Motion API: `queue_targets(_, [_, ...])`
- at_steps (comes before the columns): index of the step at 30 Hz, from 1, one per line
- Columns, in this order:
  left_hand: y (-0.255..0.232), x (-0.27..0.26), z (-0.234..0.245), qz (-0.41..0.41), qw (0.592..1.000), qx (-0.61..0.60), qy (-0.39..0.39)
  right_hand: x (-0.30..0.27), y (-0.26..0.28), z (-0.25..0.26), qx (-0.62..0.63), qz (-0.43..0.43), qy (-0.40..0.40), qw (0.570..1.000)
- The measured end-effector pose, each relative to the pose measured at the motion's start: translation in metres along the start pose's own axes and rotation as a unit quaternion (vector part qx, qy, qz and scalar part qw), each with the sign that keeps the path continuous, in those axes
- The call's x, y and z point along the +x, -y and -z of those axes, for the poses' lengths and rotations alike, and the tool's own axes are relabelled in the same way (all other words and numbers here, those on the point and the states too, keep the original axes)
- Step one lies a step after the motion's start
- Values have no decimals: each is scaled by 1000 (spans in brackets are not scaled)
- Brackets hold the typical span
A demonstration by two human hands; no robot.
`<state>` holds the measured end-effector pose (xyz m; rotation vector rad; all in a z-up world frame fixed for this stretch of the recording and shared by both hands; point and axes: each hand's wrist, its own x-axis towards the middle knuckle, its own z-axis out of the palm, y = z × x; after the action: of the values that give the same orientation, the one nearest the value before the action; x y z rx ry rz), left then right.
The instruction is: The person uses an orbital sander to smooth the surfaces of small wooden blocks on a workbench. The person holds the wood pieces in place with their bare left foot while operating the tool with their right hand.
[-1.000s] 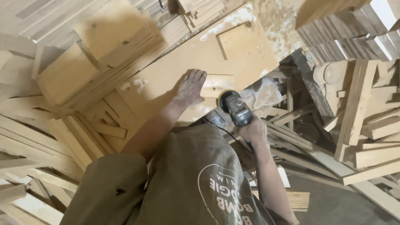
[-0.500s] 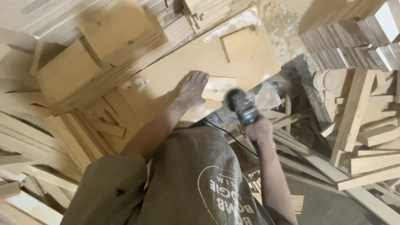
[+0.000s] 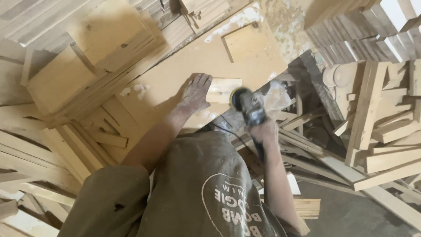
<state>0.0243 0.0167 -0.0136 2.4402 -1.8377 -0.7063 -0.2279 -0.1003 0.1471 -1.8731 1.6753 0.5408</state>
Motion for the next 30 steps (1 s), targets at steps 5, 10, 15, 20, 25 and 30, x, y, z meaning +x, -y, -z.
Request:
queue_targets(5, [-2,-4,6,11,1000,3,1,-14,-36,-26,-42,-27,16,999])
queue_targets(10, [0,-3,3,22,1000,3,4,-1,-55,-21,17,-37,-32,999])
queue_targets(15, [-4,-35,16,104,994,-24,-6,5,-99,-19,92,-45,-72,992])
queue_targets(20, [-26,-92,50,163,985,-7,-50,1,-135,-32,164,-88,-60,981])
queue_targets(25, [-60,-60,-13,-72,987,38,-136,0,-149,-53,192,-82,-61,976])
queue_targets(30, [-62,21,-6,-119,939,162,-277,-17,-137,-58,157,-72,-51,984])
